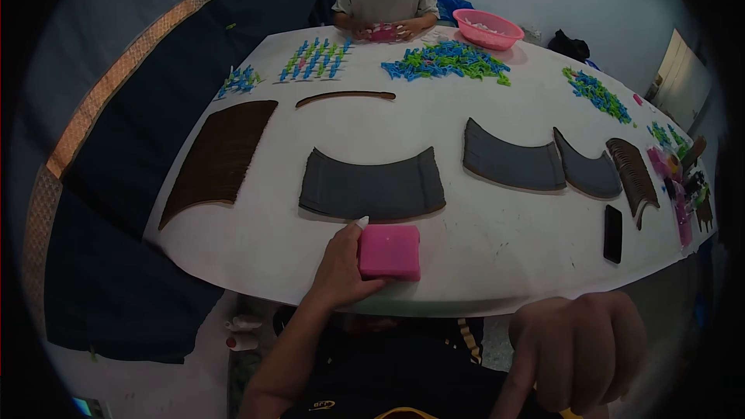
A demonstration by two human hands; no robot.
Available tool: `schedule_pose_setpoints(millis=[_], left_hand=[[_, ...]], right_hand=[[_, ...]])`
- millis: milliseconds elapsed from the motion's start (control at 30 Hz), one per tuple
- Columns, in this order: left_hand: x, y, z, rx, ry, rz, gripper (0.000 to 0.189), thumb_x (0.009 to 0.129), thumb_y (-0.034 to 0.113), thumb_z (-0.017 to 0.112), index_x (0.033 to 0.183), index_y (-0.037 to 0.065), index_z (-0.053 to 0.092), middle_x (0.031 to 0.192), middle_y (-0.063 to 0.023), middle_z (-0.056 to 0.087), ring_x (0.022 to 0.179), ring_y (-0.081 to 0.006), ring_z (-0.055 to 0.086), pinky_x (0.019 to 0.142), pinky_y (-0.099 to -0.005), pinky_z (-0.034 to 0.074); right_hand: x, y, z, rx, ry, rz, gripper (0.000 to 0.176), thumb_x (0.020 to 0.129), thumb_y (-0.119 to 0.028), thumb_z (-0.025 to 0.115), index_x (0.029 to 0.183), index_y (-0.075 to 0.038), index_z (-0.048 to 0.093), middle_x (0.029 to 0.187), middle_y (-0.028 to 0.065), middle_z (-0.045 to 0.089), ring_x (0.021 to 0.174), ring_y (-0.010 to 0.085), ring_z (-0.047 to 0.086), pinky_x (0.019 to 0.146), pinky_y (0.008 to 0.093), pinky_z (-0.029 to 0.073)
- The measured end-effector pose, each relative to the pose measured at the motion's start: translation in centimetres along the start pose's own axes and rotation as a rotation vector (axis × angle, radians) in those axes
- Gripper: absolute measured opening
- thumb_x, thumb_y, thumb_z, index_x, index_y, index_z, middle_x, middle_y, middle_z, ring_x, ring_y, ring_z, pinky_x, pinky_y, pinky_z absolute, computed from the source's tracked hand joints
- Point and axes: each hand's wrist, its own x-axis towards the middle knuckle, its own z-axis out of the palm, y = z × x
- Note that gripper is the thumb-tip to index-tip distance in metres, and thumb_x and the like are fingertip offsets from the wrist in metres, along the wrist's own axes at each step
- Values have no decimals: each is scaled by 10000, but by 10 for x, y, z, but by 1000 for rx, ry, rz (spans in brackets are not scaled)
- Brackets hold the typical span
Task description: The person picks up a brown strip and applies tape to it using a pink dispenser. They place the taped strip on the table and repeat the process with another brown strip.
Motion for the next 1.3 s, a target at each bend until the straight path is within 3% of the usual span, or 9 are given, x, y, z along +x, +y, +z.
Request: schedule_pose_setpoints(millis=[400, 533, 600, 633, 700, 800, 1033, 1167, 1300], left_hand=[[1, 3, -1, -36, -52, -132, 1211, 653, 396, 993, 1578, -69, 367, 1496, -292, 529, 1388, -462, 533, 1189, -516, 432], [3, 7, -5, -16, -47, -109, 1202, 656, 391, 990, 1567, -91, 373, 1491, -298, 536, 1386, -463, 536, 1187, -513, 434], [5, 8, -5, -19, -69, -130, 1198, 658, 392, 987, 1564, -99, 376, 1489, -301, 539, 1387, -462, 535, 1188, -510, 434], [5, 7, -4, -34, -62, -117, 1198, 659, 397, 985, 1561, -106, 378, 1485, -304, 541, 1383, -463, 539, 1186, -509, 436], [4, 4, -3, -54, -53, -103, 1198, 659, 402, 983, 1558, -114, 381, 1481, -308, 544, 1378, -464, 542, 1184, -507, 438], [4, 1, -1, -17, -52, -90, 1208, 658, 412, 984, 1559, -118, 379, 1465, -309, 558, 1360, -464, 557, 1177, -510, 445], [6, 13, -8, 26, -50, -98, 1200, 660, 429, 985, 1548, -116, 390, 1425, -297, 589, 1323, -463, 583, 1152, -515, 463], [7, 5, -4, 17, -91, -123, 1265, 651, 422, 998, 1604, -64, 323, 1488, -292, 541, 1349, -447, 569, 1158, -511, 464], [2, 5, -2, 35, -43, -95, 1257, 658, 416, 994, 1610, -53, 320, 1483, -283, 542, 1351, -446, 560, 1155, -512, 463]], right_hand=[[-11, -16, -1, 4, -28, -50, 312, 1012, -240, 634, 763, -52, 619, 744, 87, 630, 665, 224, 614, 1054, 801, 469], [-22, -2, -70, -504, 382, -3, 181, 1004, -183, 636, 877, -56, 624, 791, 70, 596, 718, 169, 606, 901, 515, 621], [-40, 6, -106, -743, 688, 149, 102, 989, -157, 608, 929, -75, 601, 815, 39, 601, 697, 150, 570, 807, 454, 609], [-51, 8, -126, -746, 688, 154, 102, 989, -157, 608, 929, -75, 601, 815, 39, 601, 697, 150, 570, 807, 454, 609], [-74, 13, -160, -758, 1164, 436, 92, 1000, -173, 607, 1027, -85, 614, 872, 21, 611, 724, 124, 545, 795, 402, 577], [-99, 19, -181, -499, 1486, 490, 132, 1001, -156, 607, 1114, -88, 614, 940, 15, 630, 781, 116, 559, 783, 351, 550], [-110, 33, -183, -469, 1247, 379, 265, 1007, -237, 695, 1218, -92, 624, 1029, 18, 647, 843, 118, 595, 795, 342, 535], [-95, 66, -138, -1311, 390, 758, 554, 948, -336, 823, 1375, -54, 609, 1312, 148, 630, 1221, 290, 621, 1045, 448, 519], [-97, 89, -122, -1638, 86, 753, 636, 917, -429, 836, 1396, -71, 619, 1449, 206, 537, 1352, 392, 526, 1109, 517, 476]])
